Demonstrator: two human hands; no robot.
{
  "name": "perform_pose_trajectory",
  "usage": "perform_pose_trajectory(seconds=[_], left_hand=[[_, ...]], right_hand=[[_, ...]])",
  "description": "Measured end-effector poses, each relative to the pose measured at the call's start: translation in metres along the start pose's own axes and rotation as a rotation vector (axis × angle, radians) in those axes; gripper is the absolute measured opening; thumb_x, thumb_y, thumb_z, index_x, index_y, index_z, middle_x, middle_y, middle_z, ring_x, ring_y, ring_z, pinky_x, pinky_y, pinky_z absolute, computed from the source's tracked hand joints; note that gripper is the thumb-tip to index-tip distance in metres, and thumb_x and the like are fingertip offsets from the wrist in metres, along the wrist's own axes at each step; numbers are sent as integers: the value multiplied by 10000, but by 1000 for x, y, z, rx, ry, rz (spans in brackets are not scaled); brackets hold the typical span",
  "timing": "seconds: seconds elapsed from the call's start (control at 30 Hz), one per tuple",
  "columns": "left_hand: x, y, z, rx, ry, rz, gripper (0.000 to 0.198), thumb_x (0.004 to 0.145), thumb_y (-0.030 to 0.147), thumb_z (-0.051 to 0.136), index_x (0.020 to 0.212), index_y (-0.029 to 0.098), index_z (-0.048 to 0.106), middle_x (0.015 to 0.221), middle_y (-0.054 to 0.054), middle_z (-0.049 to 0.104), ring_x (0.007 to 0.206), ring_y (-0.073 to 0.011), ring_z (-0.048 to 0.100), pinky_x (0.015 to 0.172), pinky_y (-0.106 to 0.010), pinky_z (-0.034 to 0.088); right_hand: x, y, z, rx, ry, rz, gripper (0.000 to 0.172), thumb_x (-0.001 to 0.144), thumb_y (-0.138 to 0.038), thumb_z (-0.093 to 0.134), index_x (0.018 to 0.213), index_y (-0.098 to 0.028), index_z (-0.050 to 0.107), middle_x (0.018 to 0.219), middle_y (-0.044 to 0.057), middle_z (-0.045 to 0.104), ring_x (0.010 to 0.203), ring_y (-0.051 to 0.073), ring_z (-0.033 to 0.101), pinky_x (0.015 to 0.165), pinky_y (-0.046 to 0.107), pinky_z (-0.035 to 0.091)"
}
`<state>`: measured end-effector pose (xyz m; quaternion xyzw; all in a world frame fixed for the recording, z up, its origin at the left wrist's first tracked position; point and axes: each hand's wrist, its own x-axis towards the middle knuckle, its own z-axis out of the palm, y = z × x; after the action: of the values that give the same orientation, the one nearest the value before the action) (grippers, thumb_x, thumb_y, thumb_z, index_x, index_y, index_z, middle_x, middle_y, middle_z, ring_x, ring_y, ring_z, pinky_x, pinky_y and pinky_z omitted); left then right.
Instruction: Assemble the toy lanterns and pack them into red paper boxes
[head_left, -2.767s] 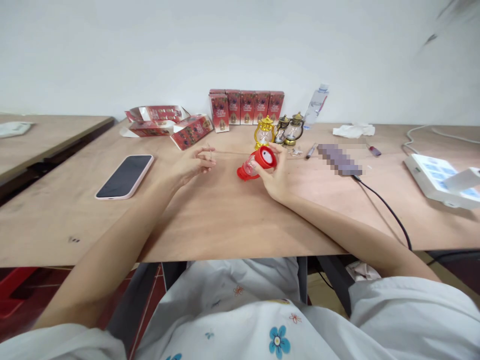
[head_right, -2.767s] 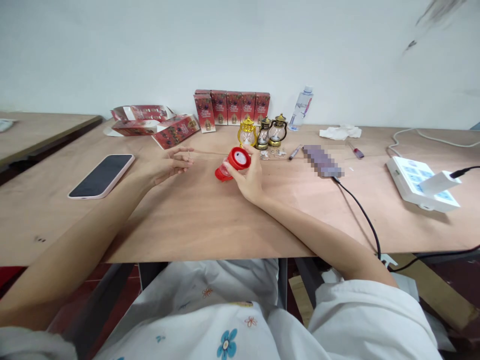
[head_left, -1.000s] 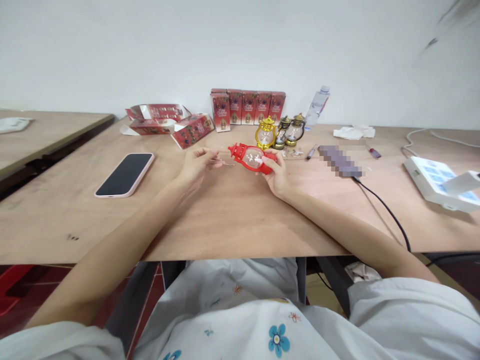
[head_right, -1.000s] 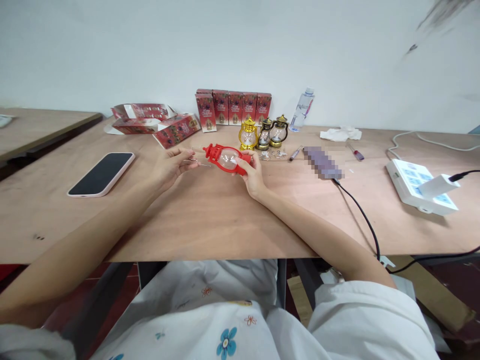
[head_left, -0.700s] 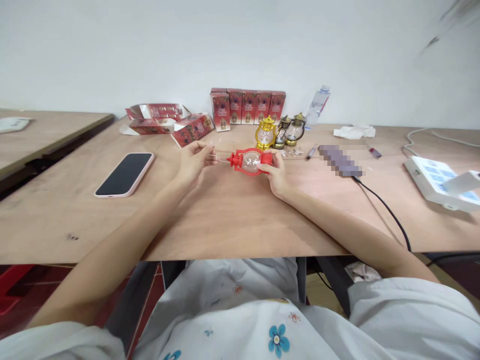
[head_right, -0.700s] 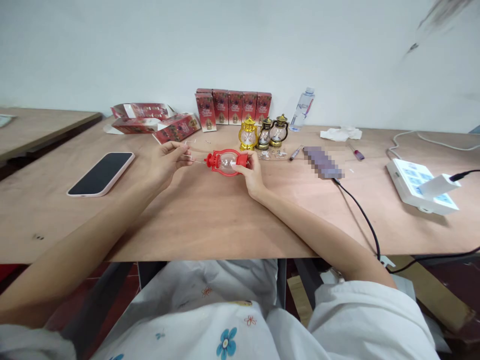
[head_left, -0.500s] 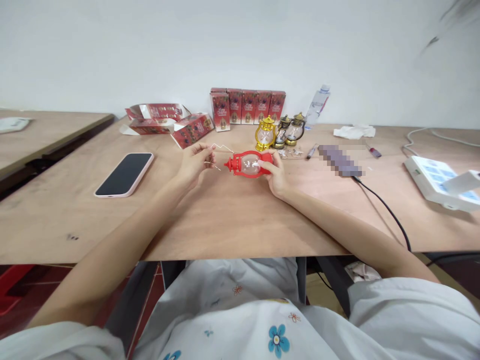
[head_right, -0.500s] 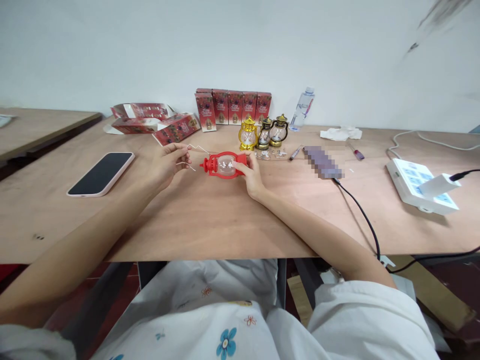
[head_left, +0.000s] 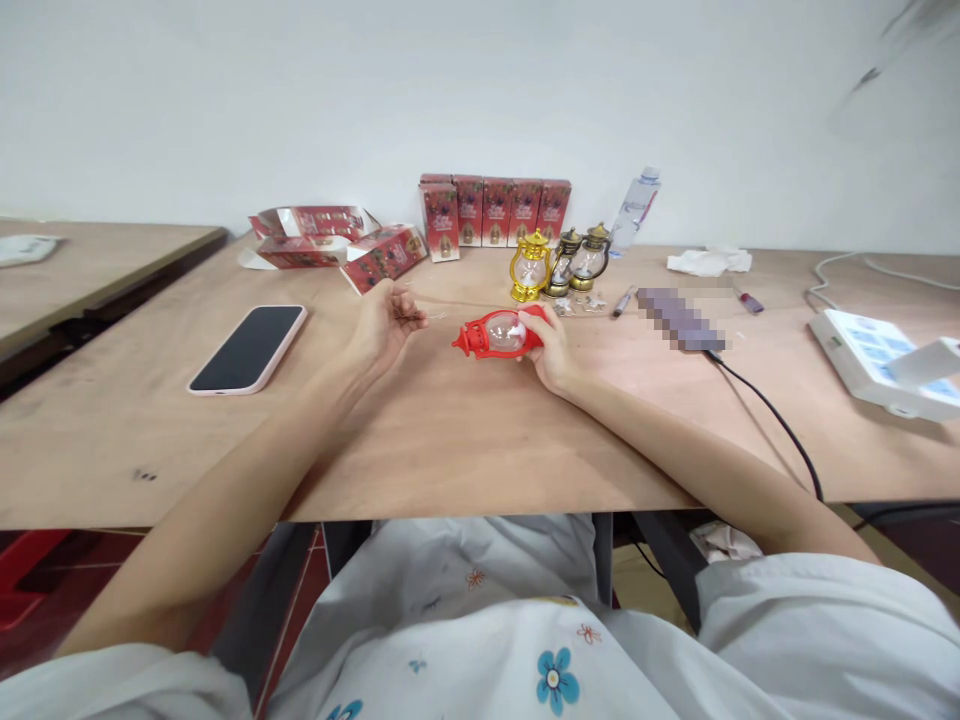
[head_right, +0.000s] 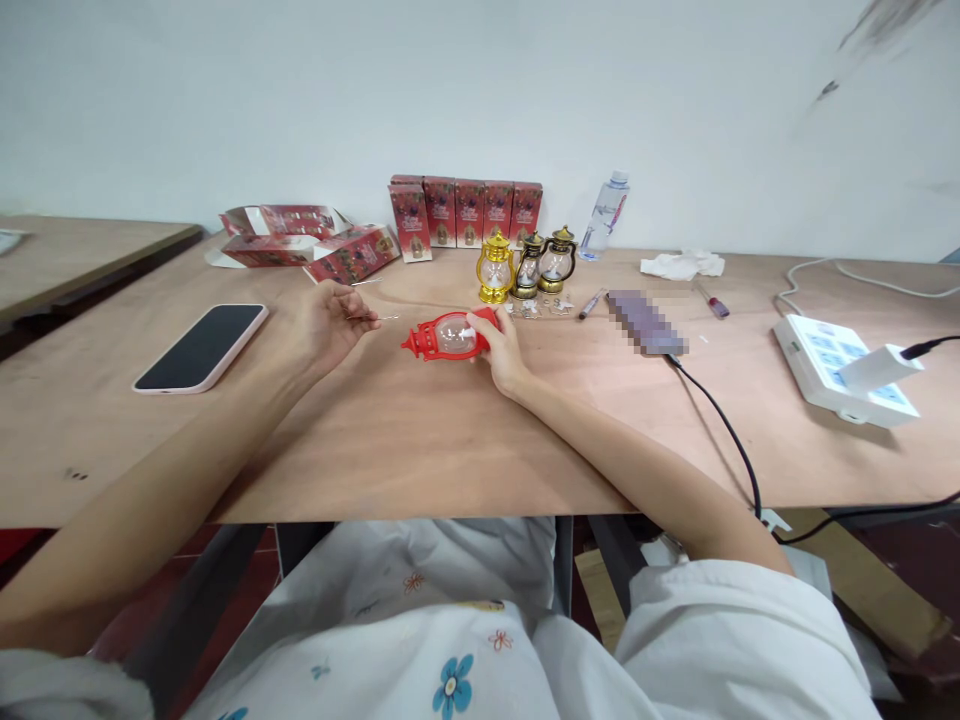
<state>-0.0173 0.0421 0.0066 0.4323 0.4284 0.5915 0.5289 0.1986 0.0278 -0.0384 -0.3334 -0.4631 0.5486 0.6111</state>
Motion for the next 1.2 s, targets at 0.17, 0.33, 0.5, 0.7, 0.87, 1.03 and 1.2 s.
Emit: perform_pose_trajectory(seconds=[0.17,0.33,0.5,0.7,0.87,1.03,1.2], left_hand=[[0,-6,2,84,-36,210,386,764,330,574,497,189,332,522,40,318,581,-103,500,637,-243,494],[-11,-10,9,354,-120,518,412,813,366,591,499,174,406,600,18,430,641,-104,502,714,-273,465],[-25,-12,18,564,-200,761,463,856,413,561,515,171,361,636,15,421,652,-108,476,706,-283,450],[-30,-18,22,578,-268,822,447,836,418,589,541,172,360,733,0,448,776,-124,518,826,-324,471],[-33,-17,25,524,-266,810,454,818,454,594,535,178,371,723,1,459,762,-125,512,864,-342,464],[-41,-14,29,500,-246,767,496,801,537,576,531,184,356,696,-7,470,785,-151,534,824,-349,470],[-42,-13,28,515,-266,765,485,838,562,504,557,190,374,713,-19,495,832,-172,561,835,-365,466]], right_hand=[[1,0,1,31,-7,8,292,652,-408,697,764,-223,501,710,-47,536,548,84,498,365,178,353],[3,1,1,27,-27,34,324,664,-450,689,757,-224,476,664,-52,530,530,86,499,351,181,349],[4,1,1,39,-33,60,358,664,-479,698,750,-221,465,666,-49,545,528,88,501,349,185,365],[5,0,0,26,-62,81,380,685,-525,688,787,-216,491,725,-33,589,551,91,526,366,192,383],[4,-2,1,42,-70,97,376,689,-535,691,774,-212,517,714,-27,597,557,93,532,379,197,391],[3,-3,2,50,-73,108,363,705,-533,678,753,-206,527,701,-22,598,561,92,524,389,194,392],[3,-3,2,57,-76,113,359,702,-528,681,755,-207,531,717,-17,606,567,96,519,392,199,389]])
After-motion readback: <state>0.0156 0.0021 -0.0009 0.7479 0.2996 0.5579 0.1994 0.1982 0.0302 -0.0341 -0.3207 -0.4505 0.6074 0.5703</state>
